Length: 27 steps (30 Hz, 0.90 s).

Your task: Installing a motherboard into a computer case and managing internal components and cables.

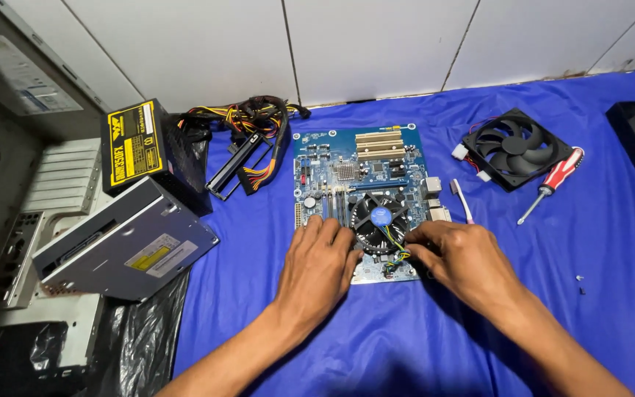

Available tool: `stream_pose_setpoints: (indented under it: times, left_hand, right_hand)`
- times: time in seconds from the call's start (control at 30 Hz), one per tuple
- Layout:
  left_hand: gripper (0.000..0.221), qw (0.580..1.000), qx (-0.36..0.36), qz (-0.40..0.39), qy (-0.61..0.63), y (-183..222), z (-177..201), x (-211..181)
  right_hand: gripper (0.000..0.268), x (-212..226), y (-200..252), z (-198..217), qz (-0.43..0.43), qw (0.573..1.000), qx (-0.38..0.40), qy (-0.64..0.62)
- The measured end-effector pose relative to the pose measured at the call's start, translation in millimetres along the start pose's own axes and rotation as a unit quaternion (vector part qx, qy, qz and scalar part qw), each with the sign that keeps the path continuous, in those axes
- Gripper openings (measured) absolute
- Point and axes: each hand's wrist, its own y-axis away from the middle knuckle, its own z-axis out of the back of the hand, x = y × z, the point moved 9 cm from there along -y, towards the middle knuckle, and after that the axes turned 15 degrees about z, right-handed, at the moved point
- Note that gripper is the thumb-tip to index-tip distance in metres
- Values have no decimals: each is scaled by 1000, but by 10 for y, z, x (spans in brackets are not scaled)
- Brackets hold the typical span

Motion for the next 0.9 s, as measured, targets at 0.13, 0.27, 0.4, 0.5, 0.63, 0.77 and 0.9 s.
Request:
stream_pose_setpoints:
  times: [0.13,0.27,0.4,0.5,0.63,0.77,0.9]
  left_hand:
    - [20,1000,3,6,8,1,-55,12]
    - [23,999,-20,-1,41,-31,-97,53]
    - [16,995,-16,4,102,-50,-116,125]
    - [17,994,-23,-7,105,-23,-115,118]
    - [14,992,-20,-6,127,0,-18,66]
    - [15,991,-7,20,131,53,-33,86]
    - [4,990,-30,1,136,67,22,60]
  right_hand:
    - [3,-112,15,-116,-37,999,5,-27]
    - [8,-175,28,-141,-99,993,54,14]
    - [19,-95,44,-26,-109,992,54,30]
    - [19,-119,90,-71,-111,992,46,37]
    - [16,-104,105,-85,-113,993,16,37]
    - [16,-85,106,-120,-54,996,6,75]
    - [16,-90,114,-137,-19,996,-11,86]
